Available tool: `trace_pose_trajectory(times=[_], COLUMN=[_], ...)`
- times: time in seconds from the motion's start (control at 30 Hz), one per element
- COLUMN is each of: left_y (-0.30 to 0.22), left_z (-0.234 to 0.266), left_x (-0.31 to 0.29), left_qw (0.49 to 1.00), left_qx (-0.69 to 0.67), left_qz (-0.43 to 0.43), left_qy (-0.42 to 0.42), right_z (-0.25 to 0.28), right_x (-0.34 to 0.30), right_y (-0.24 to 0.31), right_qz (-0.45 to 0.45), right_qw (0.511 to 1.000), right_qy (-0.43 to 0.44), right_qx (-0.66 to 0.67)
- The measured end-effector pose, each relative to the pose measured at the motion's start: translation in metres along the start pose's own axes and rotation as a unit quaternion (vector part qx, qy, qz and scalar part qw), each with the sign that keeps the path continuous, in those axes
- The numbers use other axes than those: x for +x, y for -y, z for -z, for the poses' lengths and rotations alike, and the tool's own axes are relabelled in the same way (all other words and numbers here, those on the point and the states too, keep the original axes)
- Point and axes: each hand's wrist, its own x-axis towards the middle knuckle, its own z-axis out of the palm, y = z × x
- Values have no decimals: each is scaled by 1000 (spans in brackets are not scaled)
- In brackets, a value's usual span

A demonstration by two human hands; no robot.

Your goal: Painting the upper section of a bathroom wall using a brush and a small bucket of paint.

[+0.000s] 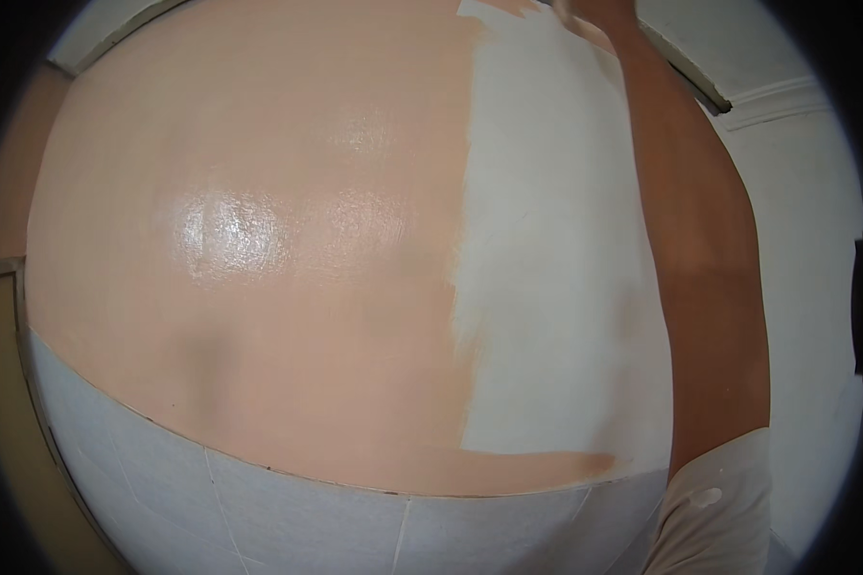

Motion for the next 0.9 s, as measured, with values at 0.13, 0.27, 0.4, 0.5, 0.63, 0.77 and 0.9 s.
trace_pose_trajectory(times=[0.13, 0.27, 0.4, 0.5, 0.63, 0.77, 0.9], left_y=[-19, -39, -26, -3, 6, 4, 9], left_z=[-26, -72, -62, -30, -24, -24, -8], left_x=[-36, -124, -118, -83, -64, -79, -70], left_qw=[996, 993, 987, 997, 995, 993, 990], left_qx=[37, 15, -119, -8, 51, 47, 81], left_qz=[83, 85, 93, 70, 87, 105, 117], left_qy=[14, -85, 62, 11, 25, 15, 15], right_z=[-7, -4, 3, 23, 33, 45, 42], right_x=[12, -6, -16, -22, 1, -16, -69], right_y=[66, 78, 30, -10, -105, -104, -121], right_qz=[-41, -210, -306, -316, -200, -260, -312], right_qw=[993, 934, 899, 927, 965, 965, 932], right_qy=[51, 36, 26, -6, 111, -2, -87], right_qx=[98, 286, 312, 202, -132, 42, 165])
